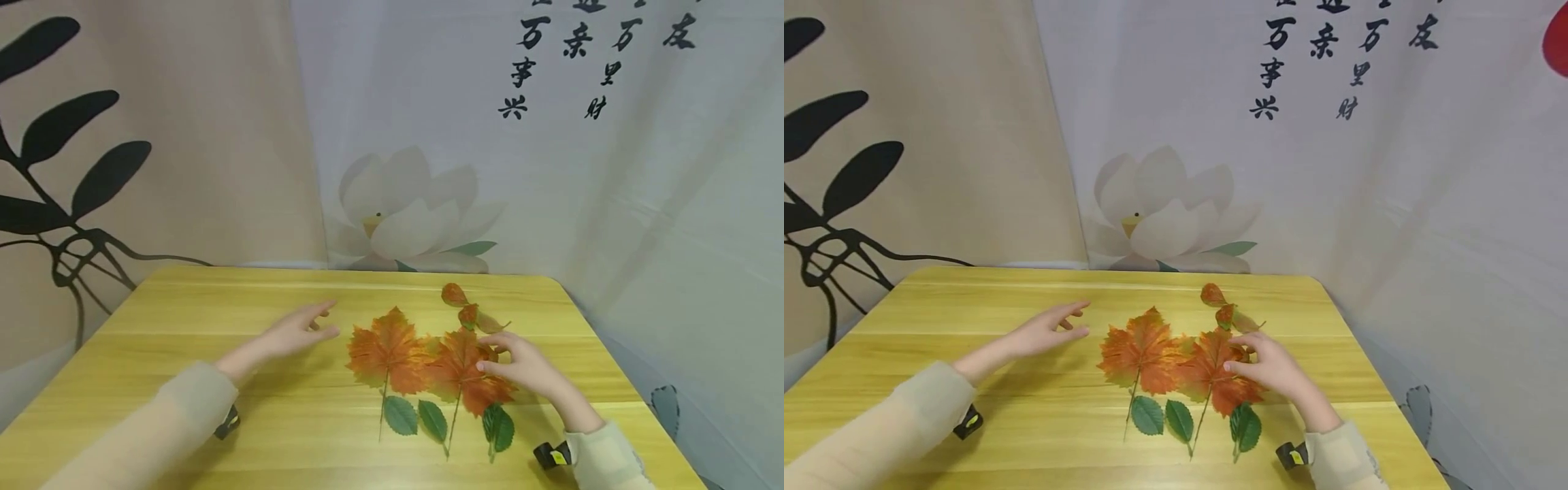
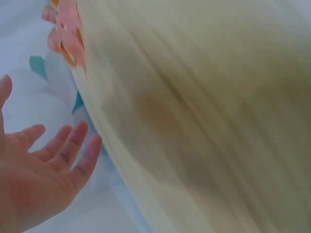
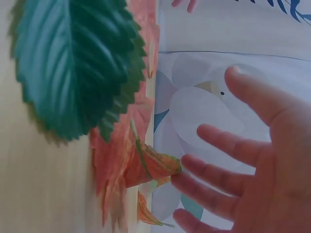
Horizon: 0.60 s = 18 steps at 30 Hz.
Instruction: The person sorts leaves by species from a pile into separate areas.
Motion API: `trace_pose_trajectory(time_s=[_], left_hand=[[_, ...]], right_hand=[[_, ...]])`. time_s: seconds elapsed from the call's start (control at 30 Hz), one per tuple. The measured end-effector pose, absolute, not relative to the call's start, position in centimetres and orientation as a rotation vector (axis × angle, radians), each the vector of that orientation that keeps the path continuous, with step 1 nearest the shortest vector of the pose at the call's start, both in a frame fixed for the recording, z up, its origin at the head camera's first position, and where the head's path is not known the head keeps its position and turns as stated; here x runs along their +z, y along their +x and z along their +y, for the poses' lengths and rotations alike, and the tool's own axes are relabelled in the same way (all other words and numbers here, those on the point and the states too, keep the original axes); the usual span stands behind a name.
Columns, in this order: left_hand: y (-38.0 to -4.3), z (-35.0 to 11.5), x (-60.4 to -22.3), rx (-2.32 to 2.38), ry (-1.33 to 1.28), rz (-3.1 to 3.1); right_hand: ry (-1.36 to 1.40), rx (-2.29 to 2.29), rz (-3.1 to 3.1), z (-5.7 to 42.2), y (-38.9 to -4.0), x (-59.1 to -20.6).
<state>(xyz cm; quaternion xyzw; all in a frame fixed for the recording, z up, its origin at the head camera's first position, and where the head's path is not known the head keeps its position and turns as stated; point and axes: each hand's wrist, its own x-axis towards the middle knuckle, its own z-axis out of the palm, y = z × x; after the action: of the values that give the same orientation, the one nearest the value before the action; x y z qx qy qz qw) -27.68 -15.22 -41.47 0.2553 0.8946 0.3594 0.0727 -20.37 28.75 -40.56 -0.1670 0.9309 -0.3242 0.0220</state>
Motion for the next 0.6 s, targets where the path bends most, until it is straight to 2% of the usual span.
trace_pose_trajectory(time_s=[0.6], left_hand=[[-26.8, -9.7, -42.6, 1.095, 0.666, 2.622]], right_hand=[[-0.339, -1.041, 2.897, 29.5, -19.9, -40.8]])
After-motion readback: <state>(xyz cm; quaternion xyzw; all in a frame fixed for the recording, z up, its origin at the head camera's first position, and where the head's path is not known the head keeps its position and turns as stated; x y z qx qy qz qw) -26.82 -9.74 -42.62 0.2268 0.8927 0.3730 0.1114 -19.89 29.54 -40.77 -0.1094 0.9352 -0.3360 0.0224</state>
